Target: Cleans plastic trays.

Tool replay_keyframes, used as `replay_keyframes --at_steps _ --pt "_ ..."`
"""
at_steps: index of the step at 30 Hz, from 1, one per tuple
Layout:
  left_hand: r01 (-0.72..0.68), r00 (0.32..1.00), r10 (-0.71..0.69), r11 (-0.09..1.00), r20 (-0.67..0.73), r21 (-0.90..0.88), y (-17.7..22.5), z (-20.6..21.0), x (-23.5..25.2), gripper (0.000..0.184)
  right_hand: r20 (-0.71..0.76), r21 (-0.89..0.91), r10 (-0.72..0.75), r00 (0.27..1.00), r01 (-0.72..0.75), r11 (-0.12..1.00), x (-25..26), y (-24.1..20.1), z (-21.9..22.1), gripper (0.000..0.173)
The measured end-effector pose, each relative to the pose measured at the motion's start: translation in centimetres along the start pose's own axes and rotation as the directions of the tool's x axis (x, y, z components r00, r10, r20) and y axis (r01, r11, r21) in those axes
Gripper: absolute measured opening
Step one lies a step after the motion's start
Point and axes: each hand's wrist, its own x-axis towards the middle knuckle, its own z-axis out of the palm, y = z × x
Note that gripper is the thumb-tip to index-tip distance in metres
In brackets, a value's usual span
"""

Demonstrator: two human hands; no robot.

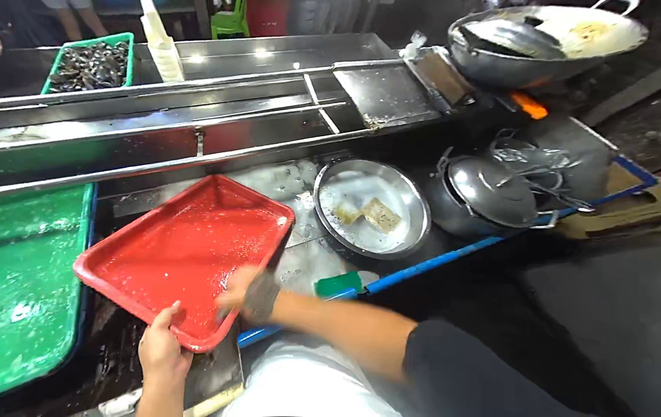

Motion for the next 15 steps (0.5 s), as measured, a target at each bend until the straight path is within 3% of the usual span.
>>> replay_keyframes --at_steps 1,3,6,8,10,12,13,15 --pt "-0.002 1.0 0.002 1.0 0.009 0.013 -0.2 0.3 0.3 0.024 -0.068 0.007 -0.061 0.996 0.061 0.998 0.0 -2.5 0.6 0.017" --pt "-0.038 0.999 0.037 0.998 0.019 0.05 0.1 -0.2 0.7 0.031 -0.117 -0.026 -0.044 0.992 0.041 0.999 0.1 -1.0 0.9 0.017" --pt "-0.124 0.99 0.115 0.983 0.076 0.136 2.4 -2.6 0.6 0.029 -0.009 -0.07 0.261 0.965 -0.261 0.963 -0.5 9.9 -0.9 0.029" --pt "-0.133 0.989 0.124 0.985 0.078 0.113 3.4 -2.9 0.3 0.016 0.11 -0.089 0.345 0.932 -0.337 0.937 -2.2 13.4 -1.1 0.034" --pt "-0.108 0.993 0.105 0.992 0.053 0.066 3.5 -1.5 0.6 0.015 0.083 -0.019 0.281 0.956 -0.281 0.96 -1.9 9.8 -0.5 0.034" --pt "-0.06 0.997 0.057 0.997 0.056 0.044 3.0 -0.5 1.0 0.016 -0.024 0.031 0.11 0.994 -0.109 0.994 -1.2 3.8 0.5 0.029" --pt "-0.041 0.997 0.038 0.998 0.07 0.038 3.2 -0.5 1.5 0.017 -0.1 0.028 0.022 0.995 -0.02 0.999 -1.1 2.9 0.8 0.026" --pt "-0.02 0.993 0.015 0.999 0.115 0.044 4.4 -2.0 2.7 0.018 -0.126 0.015 0.0 0.992 0.002 1.0 -2.0 6.0 1.2 0.026"
